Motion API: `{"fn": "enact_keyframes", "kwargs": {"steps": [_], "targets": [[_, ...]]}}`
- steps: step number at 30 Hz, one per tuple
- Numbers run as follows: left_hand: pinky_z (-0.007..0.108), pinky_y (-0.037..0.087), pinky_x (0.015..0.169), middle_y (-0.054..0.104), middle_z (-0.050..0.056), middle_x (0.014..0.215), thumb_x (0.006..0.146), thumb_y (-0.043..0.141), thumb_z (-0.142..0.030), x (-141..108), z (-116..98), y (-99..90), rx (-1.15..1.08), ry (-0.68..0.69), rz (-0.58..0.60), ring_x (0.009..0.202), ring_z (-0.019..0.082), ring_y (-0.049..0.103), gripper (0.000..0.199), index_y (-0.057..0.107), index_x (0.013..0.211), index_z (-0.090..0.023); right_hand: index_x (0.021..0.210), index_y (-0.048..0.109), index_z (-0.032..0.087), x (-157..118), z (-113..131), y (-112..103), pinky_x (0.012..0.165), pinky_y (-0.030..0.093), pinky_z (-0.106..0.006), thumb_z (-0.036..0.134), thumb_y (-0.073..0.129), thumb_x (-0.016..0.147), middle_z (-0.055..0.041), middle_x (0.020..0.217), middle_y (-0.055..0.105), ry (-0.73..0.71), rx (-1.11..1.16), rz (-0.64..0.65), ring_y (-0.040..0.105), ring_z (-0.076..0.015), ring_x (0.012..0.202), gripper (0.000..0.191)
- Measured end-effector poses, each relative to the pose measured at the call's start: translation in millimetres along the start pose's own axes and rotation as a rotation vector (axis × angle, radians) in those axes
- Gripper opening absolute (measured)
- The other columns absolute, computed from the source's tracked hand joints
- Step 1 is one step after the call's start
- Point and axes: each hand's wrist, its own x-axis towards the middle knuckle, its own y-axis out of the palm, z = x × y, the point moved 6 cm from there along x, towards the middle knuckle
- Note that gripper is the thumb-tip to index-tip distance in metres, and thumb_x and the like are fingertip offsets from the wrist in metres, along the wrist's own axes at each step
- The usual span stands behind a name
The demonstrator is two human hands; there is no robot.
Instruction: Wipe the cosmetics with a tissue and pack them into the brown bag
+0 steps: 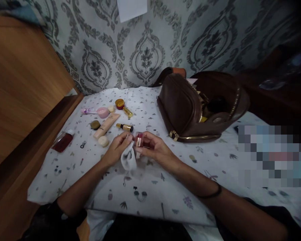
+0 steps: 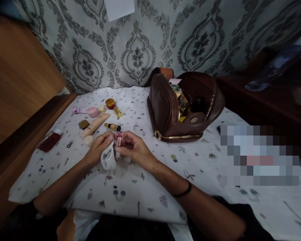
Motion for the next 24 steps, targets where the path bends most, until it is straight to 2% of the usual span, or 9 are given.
{"fn": "enact_keyframes", "kwargs": {"steps": [4, 7, 9, 10, 13, 17, 20, 23, 24], "targets": [[0.024, 0.035, 0.059, 0.040, -0.005, 0.066, 0.089, 0.049, -0.066, -6, 3, 9.2, 0.106, -0.033, 0.052, 0.064, 0.013, 0.038, 0.051, 0.042, 0.068, -0.020, 0.090, 0.057, 0.022, 1, 7, -6, 0.077, 0.045, -0.026, 0.040, 0.083, 0.072, 0.0022, 0.086, 0.061, -0.095, 0.039, -0.133, 0.058, -0.0135, 0.082, 0.037], [0.027, 0.040, 0.066, 0.048, -0.002, 0.069, 0.089, 0.047, -0.067, -11, 10, 12.6, 0.129, -0.112, 0.074, 0.070, 0.016, 0.045, 0.051, 0.047, 0.068, -0.020, 0.090, 0.054, 0.022, -5, 23, -6, 0.075, 0.045, -0.025, 0.043, 0.079, 0.077, 0.0027, 0.084, 0.058, -0.238, -0.005, -0.177, 0.056, -0.0131, 0.080, 0.035], [0.029, 0.044, 0.075, 0.055, 0.000, 0.074, 0.086, 0.050, -0.070, -12, 13, 8.5, 0.161, -0.132, 0.002, 0.078, 0.020, 0.051, 0.052, 0.055, 0.073, -0.020, 0.094, 0.053, 0.023, -12, 37, -5, 0.076, 0.047, -0.026, 0.043, 0.074, 0.082, 0.0019, 0.086, 0.057, -0.299, -0.054, -0.168, 0.057, -0.0135, 0.082, 0.032], [0.029, 0.045, 0.075, 0.056, 0.001, 0.074, 0.083, 0.051, -0.073, -11, 15, 8.0, 0.177, -0.141, -0.002, 0.079, 0.021, 0.053, 0.054, 0.057, 0.074, -0.020, 0.096, 0.053, 0.023, -17, 47, -5, 0.076, 0.047, -0.026, 0.044, 0.072, 0.084, 0.0012, 0.088, 0.057, -0.323, -0.089, -0.163, 0.057, -0.0141, 0.083, 0.030], [0.028, 0.043, 0.065, 0.055, 0.000, 0.067, 0.082, 0.048, -0.078, -7, 20, 12.9, 0.195, -0.151, 0.098, 0.069, 0.020, 0.051, 0.059, 0.059, 0.072, -0.021, 0.099, 0.054, 0.024, -40, 86, -14, 0.073, 0.050, -0.028, 0.043, 0.067, 0.088, -0.0012, 0.091, 0.058, -0.387, -0.210, -0.204, 0.058, -0.0161, 0.085, 0.026], [0.027, 0.040, 0.062, 0.053, 0.000, 0.064, 0.078, 0.047, -0.083, -4, 24, 15.0, 0.222, -0.192, 0.131, 0.065, 0.019, 0.048, 0.064, 0.061, 0.072, -0.021, 0.115, 0.057, 0.025, -75, 155, -53, 0.080, 0.050, -0.032, 0.037, 0.068, 0.088, -0.0026, 0.095, 0.062, -0.522, -0.437, -0.440, 0.060, -0.0184, 0.088, 0.032], [0.027, 0.038, 0.061, 0.051, -0.001, 0.065, 0.078, 0.046, -0.084, -4, 22, 16.2, 0.239, -0.170, 0.071, 0.066, 0.018, 0.047, 0.066, 0.061, 0.070, -0.021, 0.122, 0.053, 0.023, -79, 204, -89, 0.075, 0.049, -0.031, 0.033, 0.066, 0.087, -0.0019, 0.091, 0.063, -0.583, -0.686, -0.569, 0.061, -0.0188, 0.084, 0.039], [0.027, 0.039, 0.062, 0.051, -0.001, 0.066, 0.078, 0.046, -0.083, -4, 15, 18.0, 0.255, -0.114, -0.006, 0.068, 0.019, 0.047, 0.064, 0.060, 0.067, -0.021, 0.125, 0.050, 0.018, -60, 235, -122, 0.077, 0.047, -0.031, 0.027, 0.064, 0.084, 0.0002, 0.084, 0.065, -0.456, -1.111, -0.729, 0.063, -0.0184, 0.079, 0.044], [0.027, 0.039, 0.062, 0.051, 0.000, 0.065, 0.078, 0.047, -0.083, -4, 14, 18.9, 0.258, -0.109, -0.017, 0.068, 0.020, 0.047, 0.064, 0.060, 0.067, -0.021, 0.124, 0.050, 0.017, -49, 240, -131, 0.077, 0.047, -0.030, 0.027, 0.063, 0.085, -0.0003, 0.085, 0.068, -0.341, -1.289, -0.760, 0.064, -0.0188, 0.080, 0.042]]}}
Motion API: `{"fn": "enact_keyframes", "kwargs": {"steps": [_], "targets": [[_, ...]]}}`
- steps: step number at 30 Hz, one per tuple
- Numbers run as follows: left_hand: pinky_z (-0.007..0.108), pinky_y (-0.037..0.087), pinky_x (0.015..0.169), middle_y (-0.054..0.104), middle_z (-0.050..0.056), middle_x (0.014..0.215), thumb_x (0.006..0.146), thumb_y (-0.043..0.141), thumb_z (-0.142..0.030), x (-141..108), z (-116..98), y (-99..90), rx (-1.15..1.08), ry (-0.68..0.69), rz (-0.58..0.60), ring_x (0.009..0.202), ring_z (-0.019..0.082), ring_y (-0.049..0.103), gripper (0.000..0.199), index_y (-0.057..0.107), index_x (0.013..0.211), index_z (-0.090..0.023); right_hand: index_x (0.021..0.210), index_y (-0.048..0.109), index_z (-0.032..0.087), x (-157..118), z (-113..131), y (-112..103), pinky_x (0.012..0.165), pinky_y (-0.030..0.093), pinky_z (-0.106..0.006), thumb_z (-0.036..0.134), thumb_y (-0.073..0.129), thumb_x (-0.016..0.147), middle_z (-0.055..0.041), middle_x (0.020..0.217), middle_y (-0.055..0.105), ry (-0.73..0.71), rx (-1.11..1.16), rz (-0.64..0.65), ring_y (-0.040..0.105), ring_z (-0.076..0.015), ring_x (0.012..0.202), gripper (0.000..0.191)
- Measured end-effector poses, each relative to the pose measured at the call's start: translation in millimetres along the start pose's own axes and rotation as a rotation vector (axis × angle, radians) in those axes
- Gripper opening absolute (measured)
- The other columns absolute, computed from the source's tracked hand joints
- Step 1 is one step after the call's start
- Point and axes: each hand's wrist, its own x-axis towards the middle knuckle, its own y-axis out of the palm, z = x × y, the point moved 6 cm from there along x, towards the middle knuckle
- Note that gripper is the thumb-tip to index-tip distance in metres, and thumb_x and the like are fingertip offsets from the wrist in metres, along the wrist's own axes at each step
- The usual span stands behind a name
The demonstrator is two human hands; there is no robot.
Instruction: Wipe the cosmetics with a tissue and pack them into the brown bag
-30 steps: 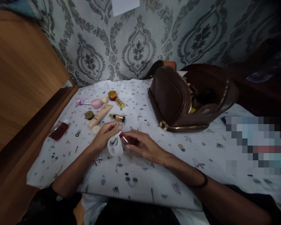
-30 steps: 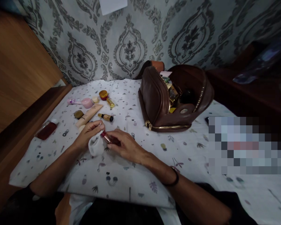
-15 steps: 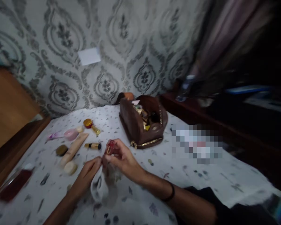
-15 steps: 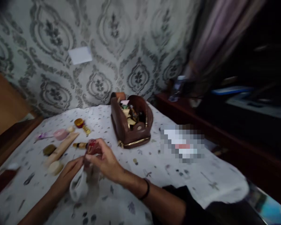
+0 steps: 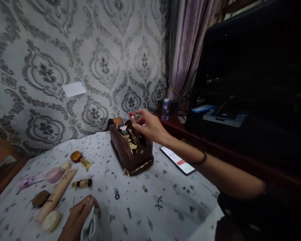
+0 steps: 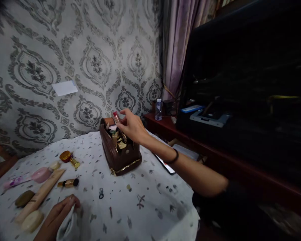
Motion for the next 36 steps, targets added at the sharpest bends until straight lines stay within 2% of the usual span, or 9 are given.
{"fn": "enact_keyframes", "kwargs": {"steps": [2, 3, 6, 9, 12, 17, 27, 31, 36], "targets": [[0.028, 0.040, 0.063, 0.052, -0.001, 0.064, 0.075, 0.048, -0.084, -1, -2, 1.0, 0.001, 0.007, -0.008, 0.067, 0.020, 0.047, 0.065, 0.060, 0.066, -0.021, 0.125, 0.049, 0.016, 22, -9, 11, 0.076, 0.047, -0.029, 0.030, 0.057, 0.090, -0.0045, 0.092, 0.072, 0.049, -0.346, 0.116, 0.066, -0.0210, 0.087, 0.038], [0.028, 0.041, 0.063, 0.052, -0.001, 0.064, 0.075, 0.048, -0.085, -1, -1, 1.5, -0.005, 0.008, -0.003, 0.066, 0.020, 0.048, 0.066, 0.060, 0.066, -0.021, 0.123, 0.050, 0.015, 30, -11, 17, 0.075, 0.047, -0.029, 0.030, 0.056, 0.091, -0.0076, 0.097, 0.073, 0.061, -0.433, 0.150, 0.067, -0.0230, 0.091, 0.036], [0.029, 0.040, 0.064, 0.051, -0.001, 0.063, 0.075, 0.046, -0.087, 0, 3, 3.7, -0.040, -0.007, 0.033, 0.065, 0.019, 0.048, 0.068, 0.061, 0.067, -0.021, 0.120, 0.054, 0.014, 49, -13, 36, 0.077, 0.048, -0.032, 0.029, 0.055, 0.092, -0.0161, 0.108, 0.072, 0.050, -0.560, 0.218, 0.067, -0.0285, 0.101, 0.031], [0.028, 0.040, 0.063, 0.051, -0.001, 0.062, 0.077, 0.044, -0.086, 1, 6, 5.3, -0.048, 0.000, 0.070, 0.064, 0.019, 0.047, 0.068, 0.061, 0.068, -0.021, 0.123, 0.055, 0.012, 59, -15, 56, 0.083, 0.049, -0.034, 0.024, 0.051, 0.095, -0.0197, 0.113, 0.070, -0.011, -0.644, 0.301, 0.066, -0.0300, 0.108, 0.030], [0.029, 0.041, 0.065, 0.052, -0.001, 0.064, 0.080, 0.044, -0.083, 1, 5, 4.9, -0.022, 0.042, 0.077, 0.066, 0.019, 0.048, 0.065, 0.060, 0.068, -0.021, 0.126, 0.056, 0.011, 65, -17, 71, 0.089, 0.050, -0.037, 0.020, 0.049, 0.098, -0.0172, 0.116, 0.069, -0.075, -0.706, 0.383, 0.065, -0.0275, 0.111, 0.030], [0.031, 0.045, 0.075, 0.058, 0.000, 0.071, 0.083, 0.043, -0.079, -1, 3, 4.3, -0.006, 0.054, 0.087, 0.075, 0.022, 0.054, 0.061, 0.061, 0.070, -0.022, 0.124, 0.060, 0.014, 77, -23, 88, 0.094, 0.053, -0.046, 0.033, 0.059, 0.097, -0.0098, 0.122, 0.064, -0.111, -0.788, 0.464, 0.064, -0.0231, 0.108, 0.032], [0.029, 0.044, 0.069, 0.054, 0.001, 0.068, 0.088, 0.043, -0.073, 2, 7, 7.1, -0.026, 0.089, 0.173, 0.072, 0.021, 0.052, 0.057, 0.061, 0.070, -0.022, 0.124, 0.060, 0.016, 91, -47, 117, 0.092, 0.055, -0.045, 0.035, 0.061, 0.096, -0.0105, 0.126, 0.062, -0.113, -0.846, 0.539, 0.063, -0.0233, 0.109, 0.034], [0.028, 0.045, 0.074, 0.057, 0.001, 0.072, 0.088, 0.043, -0.073, 2, 6, 5.3, 0.009, 0.105, 0.164, 0.076, 0.021, 0.055, 0.057, 0.062, 0.073, -0.022, 0.125, 0.060, 0.015, 89, -51, 123, 0.092, 0.055, -0.045, 0.035, 0.062, 0.096, -0.0108, 0.126, 0.062, -0.118, -0.851, 0.562, 0.063, -0.0238, 0.109, 0.035], [0.028, 0.045, 0.071, 0.057, 0.001, 0.071, 0.089, 0.042, -0.073, 2, 8, 5.1, 0.030, 0.103, 0.187, 0.074, 0.020, 0.054, 0.058, 0.061, 0.073, -0.021, 0.124, 0.060, 0.015, 94, -51, 119, 0.092, 0.055, -0.045, 0.034, 0.062, 0.096, -0.0101, 0.125, 0.062, -0.107, -0.835, 0.565, 0.063, -0.0235, 0.108, 0.034]]}}
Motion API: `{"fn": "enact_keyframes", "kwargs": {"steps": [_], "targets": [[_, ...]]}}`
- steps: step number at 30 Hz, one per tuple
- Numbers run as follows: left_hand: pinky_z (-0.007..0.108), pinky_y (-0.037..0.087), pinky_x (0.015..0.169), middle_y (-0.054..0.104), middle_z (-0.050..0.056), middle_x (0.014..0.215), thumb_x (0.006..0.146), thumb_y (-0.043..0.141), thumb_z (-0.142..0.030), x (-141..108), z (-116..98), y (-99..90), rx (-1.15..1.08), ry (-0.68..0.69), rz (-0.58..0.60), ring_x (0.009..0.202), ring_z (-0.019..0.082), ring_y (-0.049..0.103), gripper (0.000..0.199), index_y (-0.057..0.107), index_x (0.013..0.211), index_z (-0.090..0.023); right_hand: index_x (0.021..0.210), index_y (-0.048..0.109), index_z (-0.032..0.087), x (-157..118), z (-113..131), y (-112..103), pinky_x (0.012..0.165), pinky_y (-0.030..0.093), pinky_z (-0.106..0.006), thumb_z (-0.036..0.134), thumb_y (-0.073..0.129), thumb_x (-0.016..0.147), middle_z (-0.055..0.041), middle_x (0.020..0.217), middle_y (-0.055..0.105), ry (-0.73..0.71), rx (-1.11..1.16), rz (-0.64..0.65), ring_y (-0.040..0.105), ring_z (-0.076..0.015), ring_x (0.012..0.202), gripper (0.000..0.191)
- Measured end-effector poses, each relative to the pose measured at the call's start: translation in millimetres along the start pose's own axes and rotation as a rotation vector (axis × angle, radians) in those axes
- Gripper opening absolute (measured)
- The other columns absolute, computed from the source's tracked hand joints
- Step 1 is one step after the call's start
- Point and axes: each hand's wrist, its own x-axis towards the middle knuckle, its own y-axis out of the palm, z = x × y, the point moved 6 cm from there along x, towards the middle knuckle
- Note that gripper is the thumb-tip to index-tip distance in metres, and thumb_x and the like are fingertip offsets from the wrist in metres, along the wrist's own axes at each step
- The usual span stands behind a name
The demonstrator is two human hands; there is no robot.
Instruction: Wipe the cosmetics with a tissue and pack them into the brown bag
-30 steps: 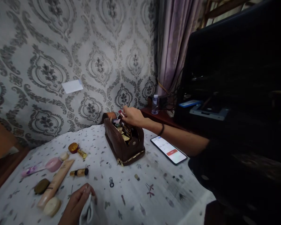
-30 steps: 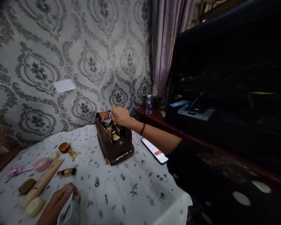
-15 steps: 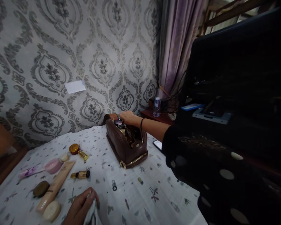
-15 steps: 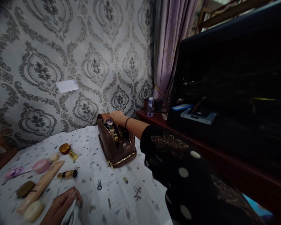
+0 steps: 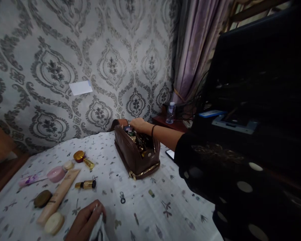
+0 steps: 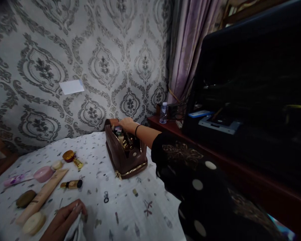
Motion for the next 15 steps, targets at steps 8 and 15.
{"fn": "enact_keyframes", "kwargs": {"steps": [8, 15], "targets": [[0.028, 0.042, 0.066, 0.055, 0.001, 0.069, 0.091, 0.040, -0.071, 6, 11, 1.8, -0.011, 0.011, 0.064, 0.070, 0.018, 0.052, 0.058, 0.060, 0.074, -0.019, 0.115, 0.066, 0.012, -16, -7, -40, 0.081, 0.052, -0.035, 0.027, 0.048, 0.101, -0.0149, 0.114, 0.069, 0.161, 0.074, -0.181, 0.066, -0.0240, 0.102, 0.027], [0.026, 0.036, 0.061, 0.045, -0.002, 0.064, 0.091, 0.042, -0.070, 3, -9, -0.6, -0.076, 0.032, 0.018, 0.064, 0.014, 0.044, 0.057, 0.052, 0.069, -0.018, 0.099, 0.070, 0.014, -66, 61, -56, 0.064, 0.035, -0.028, 0.035, 0.042, 0.100, -0.0102, 0.090, 0.073, -0.008, 0.268, -0.394, 0.063, -0.0209, 0.080, 0.034]]}}
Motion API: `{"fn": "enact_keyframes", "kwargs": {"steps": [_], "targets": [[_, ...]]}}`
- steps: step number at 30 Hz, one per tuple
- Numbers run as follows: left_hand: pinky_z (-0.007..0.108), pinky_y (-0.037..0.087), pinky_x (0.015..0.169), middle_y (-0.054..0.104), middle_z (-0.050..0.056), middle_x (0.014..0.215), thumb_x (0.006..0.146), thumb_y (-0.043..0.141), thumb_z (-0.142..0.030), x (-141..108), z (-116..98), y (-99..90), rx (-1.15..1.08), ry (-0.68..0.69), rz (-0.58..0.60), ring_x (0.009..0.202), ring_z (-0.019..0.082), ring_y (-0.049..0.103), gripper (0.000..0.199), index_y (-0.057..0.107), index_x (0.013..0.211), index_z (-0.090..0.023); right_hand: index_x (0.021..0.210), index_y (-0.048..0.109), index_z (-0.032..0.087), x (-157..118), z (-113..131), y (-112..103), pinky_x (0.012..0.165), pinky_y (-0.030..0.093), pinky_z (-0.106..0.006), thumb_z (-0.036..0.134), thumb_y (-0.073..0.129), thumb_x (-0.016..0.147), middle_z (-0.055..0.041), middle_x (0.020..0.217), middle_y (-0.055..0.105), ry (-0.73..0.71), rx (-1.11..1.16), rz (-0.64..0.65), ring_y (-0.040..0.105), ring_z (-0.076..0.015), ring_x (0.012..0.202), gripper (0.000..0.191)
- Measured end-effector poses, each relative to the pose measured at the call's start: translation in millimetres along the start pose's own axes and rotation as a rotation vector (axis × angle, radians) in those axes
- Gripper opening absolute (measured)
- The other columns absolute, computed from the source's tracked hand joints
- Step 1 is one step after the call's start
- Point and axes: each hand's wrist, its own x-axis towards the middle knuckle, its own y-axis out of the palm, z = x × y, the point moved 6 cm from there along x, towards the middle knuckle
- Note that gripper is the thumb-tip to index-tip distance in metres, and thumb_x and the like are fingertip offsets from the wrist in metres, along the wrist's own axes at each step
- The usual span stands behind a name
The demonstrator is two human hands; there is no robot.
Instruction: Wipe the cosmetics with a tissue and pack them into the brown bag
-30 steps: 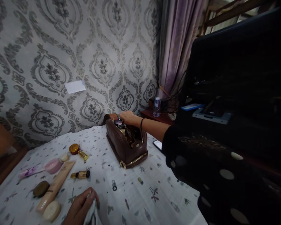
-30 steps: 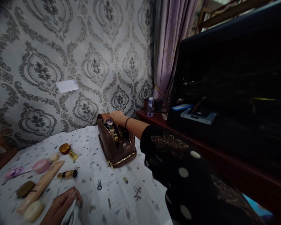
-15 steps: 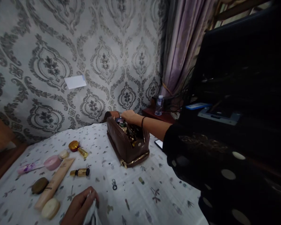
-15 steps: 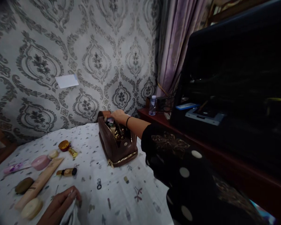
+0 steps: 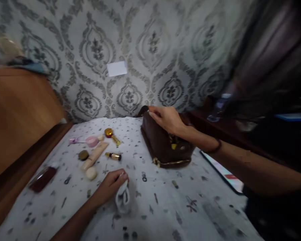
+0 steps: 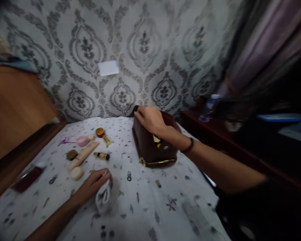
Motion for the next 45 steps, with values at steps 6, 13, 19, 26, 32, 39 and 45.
{"fn": "enact_keyframes", "kwargs": {"steps": [6, 13, 19, 26, 32, 39, 45], "targets": [[0.025, 0.037, 0.061, 0.049, -0.002, 0.066, 0.094, 0.043, -0.060, 2, 2, -15.3, -0.037, 0.085, -0.156, 0.063, 0.013, 0.046, 0.047, 0.055, 0.079, -0.017, 0.069, 0.063, 0.019, -66, 81, 54, 0.056, 0.026, -0.027, 0.036, 0.048, 0.096, -0.0019, 0.058, 0.059, -0.308, 0.353, 0.241, 0.048, -0.0141, 0.053, 0.035], [0.024, 0.036, 0.065, 0.049, -0.004, 0.069, 0.094, 0.048, -0.045, -4, -6, -31.5, 0.028, 0.131, -0.308, 0.067, 0.013, 0.046, 0.030, 0.055, 0.082, -0.018, 0.093, 0.069, 0.018, -88, 116, 133, 0.066, 0.041, -0.024, 0.022, 0.056, 0.090, -0.0042, 0.081, 0.071, -0.185, 0.636, 0.338, 0.062, -0.0168, 0.073, 0.014], [0.024, 0.038, 0.065, 0.056, -0.003, 0.069, 0.094, 0.051, -0.041, -9, -14, -26.1, 0.118, 0.194, -0.313, 0.066, 0.012, 0.049, 0.027, 0.058, 0.081, -0.018, 0.115, 0.064, 0.016, -81, 132, 165, 0.077, 0.047, -0.027, 0.026, 0.057, 0.092, -0.0082, 0.103, 0.066, -0.102, 0.677, 0.278, 0.063, -0.0171, 0.085, 0.026], [0.023, 0.041, 0.060, 0.055, -0.001, 0.071, 0.097, 0.043, -0.046, -5, -18, -93.2, 0.246, 0.194, -0.612, 0.066, 0.014, 0.052, 0.034, 0.058, 0.086, -0.018, 0.111, 0.067, 0.018, -92, 138, 169, 0.080, 0.044, -0.029, 0.025, 0.058, 0.092, -0.0063, 0.100, 0.065, -0.116, 0.706, 0.262, 0.061, -0.0200, 0.093, 0.023], [0.025, 0.044, 0.070, 0.058, 0.001, 0.075, 0.102, 0.036, -0.034, 19, -13, -240.6, 0.545, -0.032, -0.970, 0.079, 0.016, 0.057, 0.034, 0.058, 0.084, -0.015, 0.117, 0.066, 0.017, -95, 136, 164, 0.079, 0.044, -0.030, 0.021, 0.056, 0.091, -0.0056, 0.098, 0.063, -0.132, 0.740, 0.279, 0.060, -0.0189, 0.088, 0.028], [0.045, 0.055, 0.091, 0.064, 0.009, 0.120, 0.095, 0.061, -0.037, 43, 48, -279.2, 0.888, -0.351, -0.763, 0.106, 0.023, 0.064, 0.032, 0.061, 0.119, -0.015, 0.114, 0.066, 0.015, -95, 137, 163, 0.082, 0.044, -0.030, 0.015, 0.060, 0.089, -0.0071, 0.101, 0.063, -0.136, 0.755, 0.280, 0.059, -0.0194, 0.092, 0.025], [0.045, 0.043, 0.104, 0.064, 0.018, 0.129, 0.093, 0.050, -0.038, 54, 80, -272.1, 1.040, -0.353, -0.448, 0.129, 0.033, 0.052, 0.038, 0.066, 0.116, -0.012, 0.111, 0.068, 0.017, -96, 136, 163, 0.082, 0.043, -0.027, 0.016, 0.067, 0.087, -0.0050, 0.099, 0.064, -0.116, 0.748, 0.288, 0.060, -0.0175, 0.091, 0.024]]}}
